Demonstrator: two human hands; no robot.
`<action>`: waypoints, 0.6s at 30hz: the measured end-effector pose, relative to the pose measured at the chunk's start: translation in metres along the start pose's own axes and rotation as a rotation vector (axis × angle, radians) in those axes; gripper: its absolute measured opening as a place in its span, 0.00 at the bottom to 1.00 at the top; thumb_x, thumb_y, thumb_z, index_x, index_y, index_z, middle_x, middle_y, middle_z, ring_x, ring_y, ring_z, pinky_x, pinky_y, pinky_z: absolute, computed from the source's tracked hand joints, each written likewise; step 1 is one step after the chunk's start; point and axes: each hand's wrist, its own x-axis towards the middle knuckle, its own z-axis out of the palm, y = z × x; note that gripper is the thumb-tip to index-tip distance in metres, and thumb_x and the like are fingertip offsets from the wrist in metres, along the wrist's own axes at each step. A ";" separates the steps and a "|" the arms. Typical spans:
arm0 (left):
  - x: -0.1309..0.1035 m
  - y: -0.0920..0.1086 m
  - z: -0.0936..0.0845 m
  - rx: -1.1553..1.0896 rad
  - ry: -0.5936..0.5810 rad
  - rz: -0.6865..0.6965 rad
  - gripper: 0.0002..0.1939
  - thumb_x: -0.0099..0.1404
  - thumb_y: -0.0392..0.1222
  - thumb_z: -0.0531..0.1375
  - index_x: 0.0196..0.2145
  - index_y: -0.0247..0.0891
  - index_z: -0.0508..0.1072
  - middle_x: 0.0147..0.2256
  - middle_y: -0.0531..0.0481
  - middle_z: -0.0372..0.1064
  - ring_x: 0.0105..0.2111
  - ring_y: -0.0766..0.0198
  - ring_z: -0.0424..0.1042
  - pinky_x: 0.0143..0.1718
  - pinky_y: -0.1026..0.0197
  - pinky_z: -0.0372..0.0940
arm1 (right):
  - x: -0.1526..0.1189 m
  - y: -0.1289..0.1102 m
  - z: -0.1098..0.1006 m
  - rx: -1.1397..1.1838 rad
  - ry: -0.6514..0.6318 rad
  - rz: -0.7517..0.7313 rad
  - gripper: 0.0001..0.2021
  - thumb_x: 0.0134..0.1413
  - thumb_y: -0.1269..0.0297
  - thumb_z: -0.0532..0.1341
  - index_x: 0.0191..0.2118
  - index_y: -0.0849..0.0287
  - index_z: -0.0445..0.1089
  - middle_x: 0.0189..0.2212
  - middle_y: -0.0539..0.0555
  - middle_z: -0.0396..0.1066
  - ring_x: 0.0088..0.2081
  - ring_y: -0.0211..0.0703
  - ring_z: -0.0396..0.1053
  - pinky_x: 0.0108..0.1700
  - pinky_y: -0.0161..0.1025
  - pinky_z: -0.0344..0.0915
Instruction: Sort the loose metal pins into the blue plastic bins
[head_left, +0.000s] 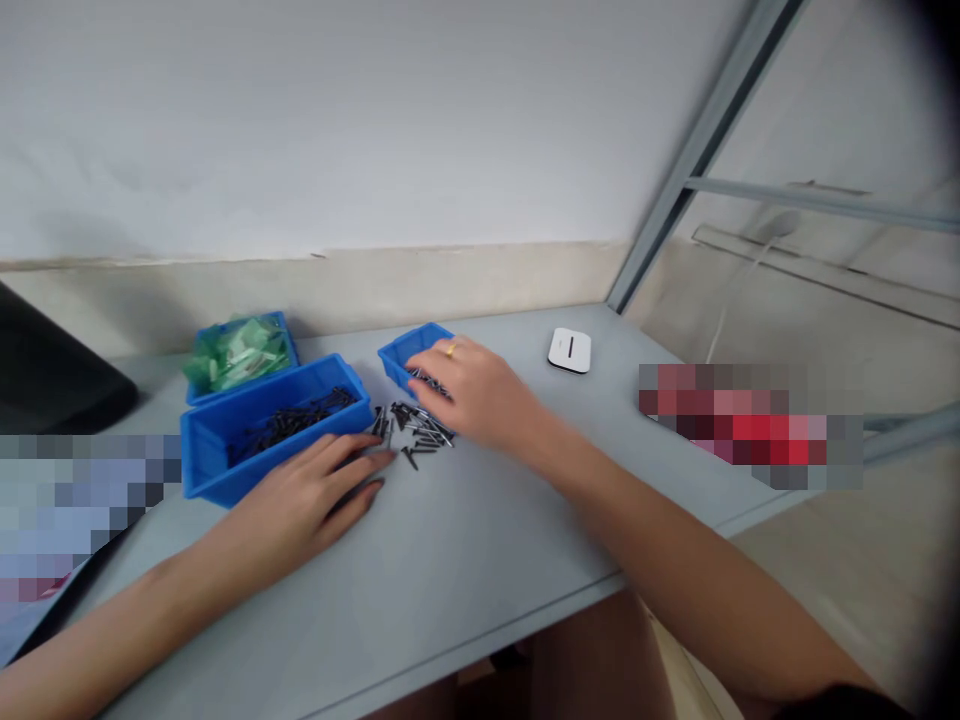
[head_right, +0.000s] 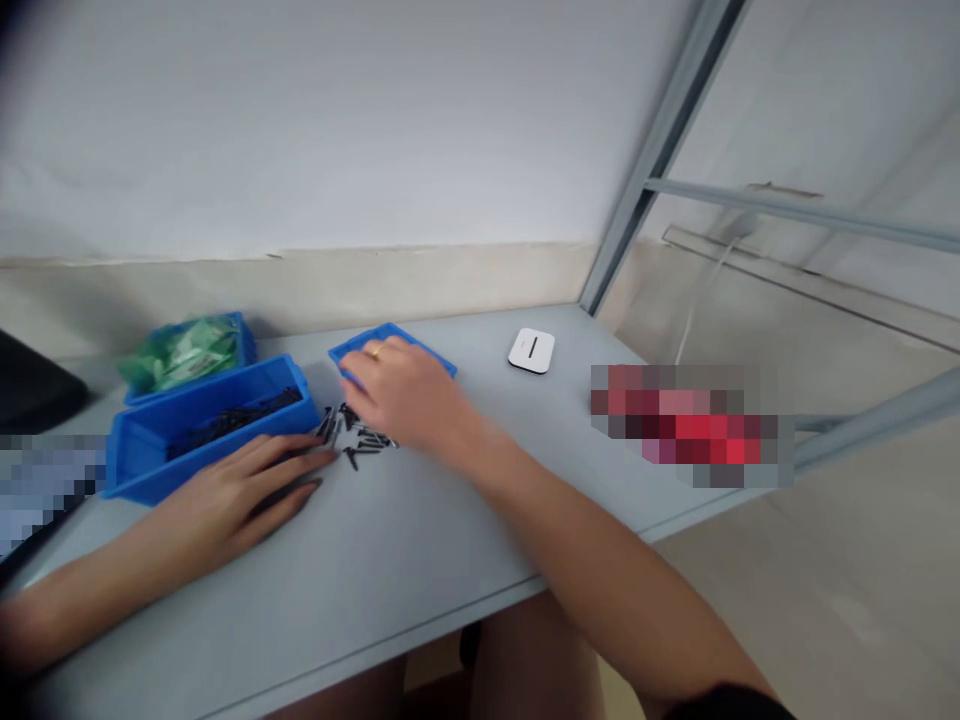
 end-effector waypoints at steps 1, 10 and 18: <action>0.000 -0.001 0.002 0.011 -0.004 0.006 0.21 0.83 0.52 0.51 0.56 0.47 0.82 0.52 0.43 0.81 0.50 0.49 0.81 0.51 0.48 0.78 | 0.000 -0.007 0.003 0.019 -0.001 -0.081 0.14 0.78 0.64 0.55 0.51 0.64 0.77 0.45 0.59 0.79 0.49 0.48 0.73 0.54 0.42 0.65; 0.006 0.001 0.004 0.082 0.065 0.041 0.24 0.84 0.47 0.48 0.39 0.41 0.82 0.33 0.47 0.76 0.32 0.54 0.75 0.33 0.54 0.71 | -0.006 -0.033 0.013 -0.019 -0.093 -0.431 0.19 0.80 0.66 0.49 0.39 0.61 0.74 0.35 0.54 0.76 0.39 0.44 0.71 0.48 0.41 0.63; 0.003 -0.007 0.002 0.054 0.080 0.038 0.22 0.83 0.43 0.48 0.37 0.42 0.80 0.32 0.49 0.75 0.32 0.57 0.76 0.35 0.57 0.72 | -0.006 -0.034 0.012 0.003 -0.128 -0.425 0.17 0.80 0.66 0.50 0.41 0.61 0.73 0.35 0.54 0.76 0.38 0.43 0.70 0.47 0.41 0.62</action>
